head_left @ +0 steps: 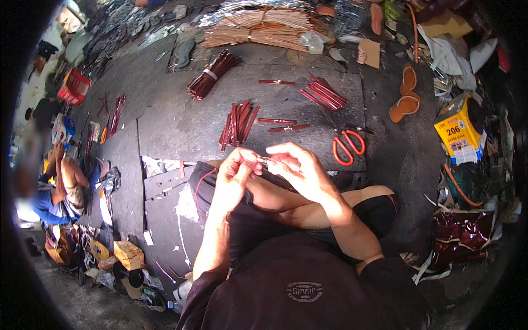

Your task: The person sits on the floor and repeatedly cuts red plastic sleeves with scissors, then inserts metal connectors into the sleeves and crimps them by hand. Finished units are placed in a small pile nearby.

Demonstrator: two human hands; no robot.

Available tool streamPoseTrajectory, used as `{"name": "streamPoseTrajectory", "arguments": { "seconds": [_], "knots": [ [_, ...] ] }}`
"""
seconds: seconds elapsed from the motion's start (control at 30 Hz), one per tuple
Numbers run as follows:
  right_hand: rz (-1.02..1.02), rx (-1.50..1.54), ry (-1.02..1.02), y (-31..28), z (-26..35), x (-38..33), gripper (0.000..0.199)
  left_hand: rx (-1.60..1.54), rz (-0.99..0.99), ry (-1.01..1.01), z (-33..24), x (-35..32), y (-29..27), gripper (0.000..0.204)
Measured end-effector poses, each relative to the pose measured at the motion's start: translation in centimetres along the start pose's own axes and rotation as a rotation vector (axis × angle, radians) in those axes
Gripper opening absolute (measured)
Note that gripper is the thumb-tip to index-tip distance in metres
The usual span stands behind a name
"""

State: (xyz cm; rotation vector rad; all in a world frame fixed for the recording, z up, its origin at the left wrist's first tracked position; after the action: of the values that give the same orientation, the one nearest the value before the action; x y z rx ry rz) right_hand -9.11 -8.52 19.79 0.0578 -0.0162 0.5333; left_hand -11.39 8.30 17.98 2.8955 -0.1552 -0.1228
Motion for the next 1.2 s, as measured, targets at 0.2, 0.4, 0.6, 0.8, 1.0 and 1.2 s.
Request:
{"name": "streamPoseTrajectory", "arguments": {
  "seconds": [0.2, 0.4, 0.6, 0.8, 1.0, 1.2],
  "knots": [
    [-0.234, -0.128, 0.021, -1.9, -1.1, -2.4, 0.014, -0.422, 0.04, -0.163, 2.5, 0.3, 4.8, 0.018],
    [-0.143, -0.18, -0.12, -2.6, 0.2, -4.3, 0.044, -0.721, 0.304, -0.402, 4.8, -1.3, 5.9, 0.019],
    [0.053, -0.211, -0.141, -2.9, 1.3, -5.1, 0.046, -0.811, 0.438, -0.55, 5.4, -3.7, 6.6, 0.026],
    [0.086, -0.33, -0.24, -3.0, 1.8, -5.0, 0.037, -0.873, 0.476, -0.507, 5.8, -3.9, 7.0, 0.027],
    [0.034, -0.546, -0.214, -3.7, 3.2, -5.0, 0.034, -0.381, 0.284, -0.45, 3.0, -2.1, 5.8, 0.029],
    [0.056, -0.648, -0.272, -3.5, 4.0, -4.9, 0.035, -0.237, 0.255, -0.361, 2.2, -1.6, 5.8, 0.024]
  ]
}}
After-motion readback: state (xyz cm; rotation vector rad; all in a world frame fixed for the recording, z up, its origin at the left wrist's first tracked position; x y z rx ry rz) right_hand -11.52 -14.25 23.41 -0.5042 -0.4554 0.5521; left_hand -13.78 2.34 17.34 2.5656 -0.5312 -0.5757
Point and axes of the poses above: each hand's wrist, its own x-axis towards the middle knuckle, its own y-axis out of the palm, z = x × y, the point moved 5 cm from there along x, towards the middle knuckle, and after that the axes turned 3 degrees about z, right-handed, at the moved point
